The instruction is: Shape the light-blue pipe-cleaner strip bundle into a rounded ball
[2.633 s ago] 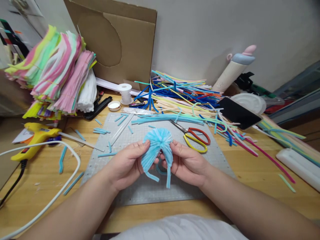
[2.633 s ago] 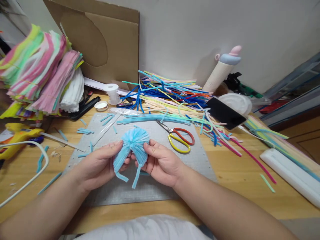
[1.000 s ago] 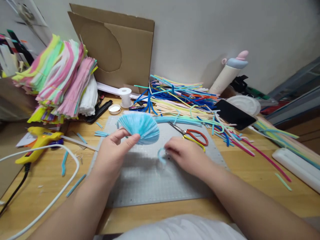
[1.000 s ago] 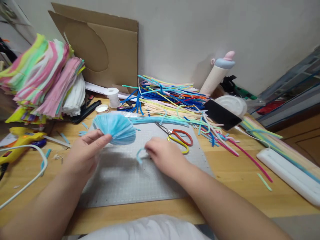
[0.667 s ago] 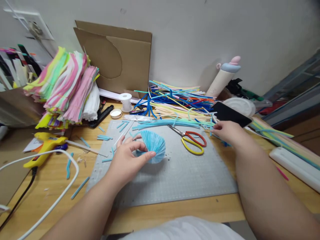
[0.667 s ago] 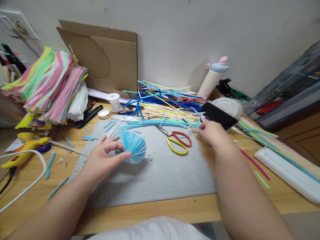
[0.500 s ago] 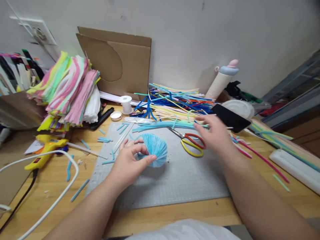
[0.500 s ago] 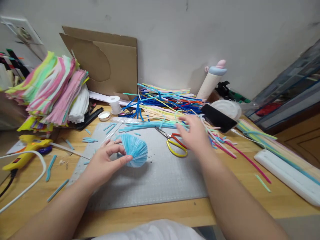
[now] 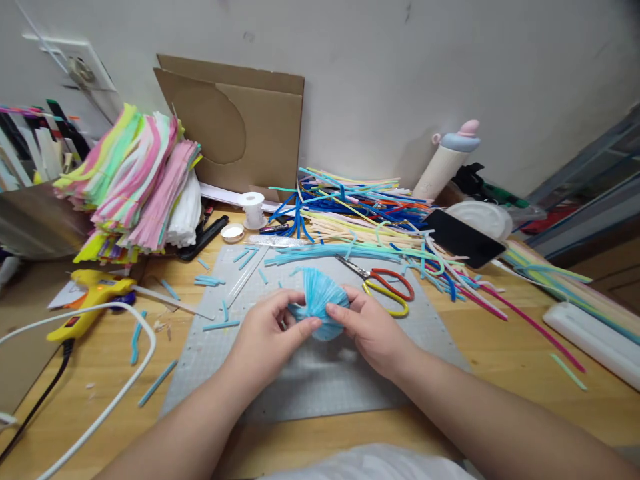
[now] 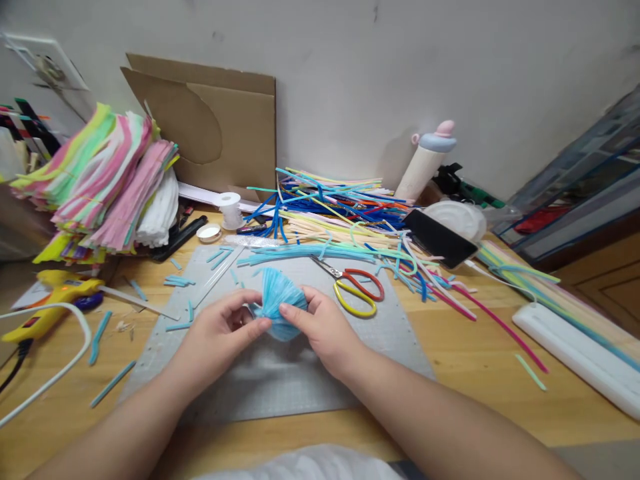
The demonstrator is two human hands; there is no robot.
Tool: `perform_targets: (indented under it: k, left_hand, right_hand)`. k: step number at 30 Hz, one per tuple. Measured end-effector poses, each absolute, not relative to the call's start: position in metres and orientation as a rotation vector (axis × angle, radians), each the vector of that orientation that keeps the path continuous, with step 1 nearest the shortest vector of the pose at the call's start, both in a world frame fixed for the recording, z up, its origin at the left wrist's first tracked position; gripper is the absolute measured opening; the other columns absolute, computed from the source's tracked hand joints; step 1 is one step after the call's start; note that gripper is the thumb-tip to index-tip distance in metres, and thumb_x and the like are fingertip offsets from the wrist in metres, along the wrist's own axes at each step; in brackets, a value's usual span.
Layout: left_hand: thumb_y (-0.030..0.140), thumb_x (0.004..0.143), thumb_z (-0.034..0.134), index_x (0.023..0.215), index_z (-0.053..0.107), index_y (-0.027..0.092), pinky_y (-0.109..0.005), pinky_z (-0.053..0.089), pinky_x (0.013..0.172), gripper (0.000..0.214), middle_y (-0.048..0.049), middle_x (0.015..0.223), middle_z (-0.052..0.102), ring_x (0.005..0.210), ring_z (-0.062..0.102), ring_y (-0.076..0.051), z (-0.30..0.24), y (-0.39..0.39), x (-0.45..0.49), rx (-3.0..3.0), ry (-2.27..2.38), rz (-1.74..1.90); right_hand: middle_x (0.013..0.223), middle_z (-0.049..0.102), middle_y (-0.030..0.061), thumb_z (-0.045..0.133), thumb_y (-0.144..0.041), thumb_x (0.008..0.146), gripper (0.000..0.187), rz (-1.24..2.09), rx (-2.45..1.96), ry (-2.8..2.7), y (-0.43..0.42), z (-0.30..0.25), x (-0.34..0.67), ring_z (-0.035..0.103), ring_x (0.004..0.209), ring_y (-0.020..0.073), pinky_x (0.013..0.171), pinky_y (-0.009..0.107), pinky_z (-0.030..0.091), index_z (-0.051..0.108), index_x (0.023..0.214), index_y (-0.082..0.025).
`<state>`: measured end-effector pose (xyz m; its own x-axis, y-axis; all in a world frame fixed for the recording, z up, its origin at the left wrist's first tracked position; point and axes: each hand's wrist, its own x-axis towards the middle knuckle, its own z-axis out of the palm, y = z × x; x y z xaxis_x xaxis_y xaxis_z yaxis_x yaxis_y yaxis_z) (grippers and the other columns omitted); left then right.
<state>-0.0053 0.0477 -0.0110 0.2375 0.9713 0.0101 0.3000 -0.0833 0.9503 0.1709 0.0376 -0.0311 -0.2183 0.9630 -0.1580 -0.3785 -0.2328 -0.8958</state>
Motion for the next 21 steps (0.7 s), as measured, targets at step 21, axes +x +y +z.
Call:
perform_targets:
  k: [21]
  left_hand:
    - [0.049,0.069,0.069,0.072,0.057,0.015,-0.017,0.019,0.035,0.037,0.0088,0.041,0.041,0.032,0.030,-0.004,-0.020,0.047,0.004,1.160,0.996,0.645]
  right_hand:
    - [0.101,0.068,0.0054,0.067,-0.040,0.080,0.031,1.706,-0.866,-1.064,0.027,-0.045,0.160,0.060,0.095,0.0194,0.093,0.036,0.042,0.064,0.101,-0.017]
